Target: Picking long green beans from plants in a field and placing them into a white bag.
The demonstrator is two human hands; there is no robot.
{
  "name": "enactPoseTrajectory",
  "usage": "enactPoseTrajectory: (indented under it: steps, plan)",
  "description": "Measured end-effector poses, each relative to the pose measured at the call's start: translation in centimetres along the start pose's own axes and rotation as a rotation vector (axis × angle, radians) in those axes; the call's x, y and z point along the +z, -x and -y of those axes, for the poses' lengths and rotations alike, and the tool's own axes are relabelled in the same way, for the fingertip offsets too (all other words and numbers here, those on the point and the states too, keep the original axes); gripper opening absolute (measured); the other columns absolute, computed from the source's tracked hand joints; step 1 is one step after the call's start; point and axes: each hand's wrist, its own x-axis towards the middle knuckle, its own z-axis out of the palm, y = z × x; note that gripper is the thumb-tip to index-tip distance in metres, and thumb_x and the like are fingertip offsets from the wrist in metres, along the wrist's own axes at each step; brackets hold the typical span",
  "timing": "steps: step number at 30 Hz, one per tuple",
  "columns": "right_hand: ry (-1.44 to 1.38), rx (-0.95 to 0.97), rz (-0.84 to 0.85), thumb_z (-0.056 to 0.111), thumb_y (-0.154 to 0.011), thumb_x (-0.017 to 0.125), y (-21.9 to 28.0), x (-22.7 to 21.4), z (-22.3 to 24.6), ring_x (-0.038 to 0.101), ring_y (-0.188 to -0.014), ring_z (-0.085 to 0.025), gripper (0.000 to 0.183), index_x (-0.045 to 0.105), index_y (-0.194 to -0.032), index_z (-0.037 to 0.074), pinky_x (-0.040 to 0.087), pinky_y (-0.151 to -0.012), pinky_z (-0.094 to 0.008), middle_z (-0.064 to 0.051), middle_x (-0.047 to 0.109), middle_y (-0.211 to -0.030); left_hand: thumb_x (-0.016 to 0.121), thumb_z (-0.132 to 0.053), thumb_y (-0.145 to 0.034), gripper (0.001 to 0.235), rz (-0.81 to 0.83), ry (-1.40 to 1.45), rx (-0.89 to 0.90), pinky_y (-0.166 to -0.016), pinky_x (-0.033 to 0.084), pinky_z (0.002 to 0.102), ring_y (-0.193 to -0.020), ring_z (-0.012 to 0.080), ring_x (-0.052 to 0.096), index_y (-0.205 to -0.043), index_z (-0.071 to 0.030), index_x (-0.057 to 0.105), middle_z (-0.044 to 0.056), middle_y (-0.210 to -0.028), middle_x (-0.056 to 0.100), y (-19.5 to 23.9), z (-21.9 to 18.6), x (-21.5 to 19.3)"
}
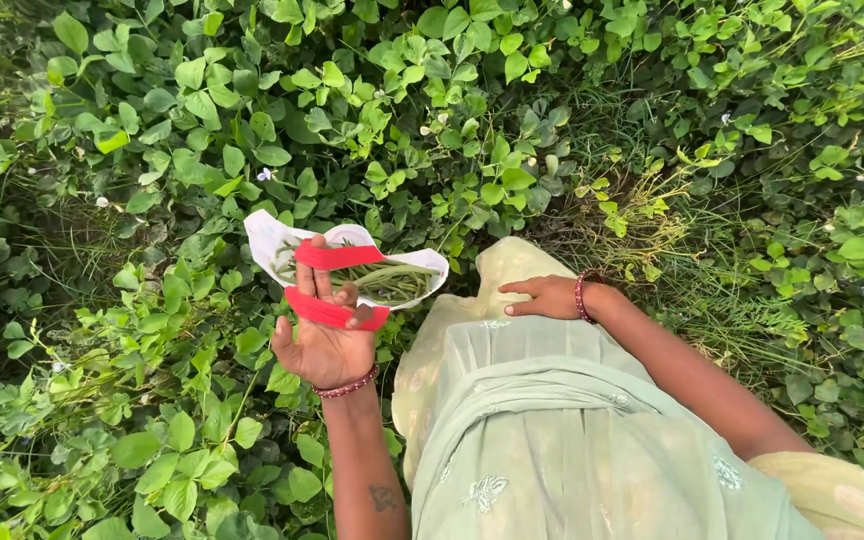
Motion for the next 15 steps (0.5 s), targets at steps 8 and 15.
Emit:
enactPoseTrajectory:
  steps: [8,15]
  plan:
    - [0.156,-0.04,-0.037,0.06,-0.093,0.056,-4.1,0.8,-3.9,0.052,-0.134,-0.037,0.074,0.043,-0.154,0.02,0.039,-0.114,-0.046,-0.021,0.056,-0.145,0.068,-0.041,-0.092,0.098,-0.049,-0.075,-0.032,-0.075,0.053,0.031,-0.097,0.0186,0.06,-0.17,-0.003,0.021,0.01,-0.168,0.038,-0.8,0.5,-1.9]
    - [0.114,-0.059,-0.071,0.056,-0.093,0.058,-6.0,-1.0,-6.3,0.057,-0.129,-0.038,0.071,0.048,-0.152,0.019,0.043,-0.111,-0.046,-0.02,0.06,-0.141,0.067,-0.035,-0.097,0.091,-0.009,0.267,-0.084,-0.077,0.051,0.03,-0.085,0.0161,0.058,-0.168,0.007,0.029,0.007,-0.118,0.058,-3.2,1.3,-4.5]
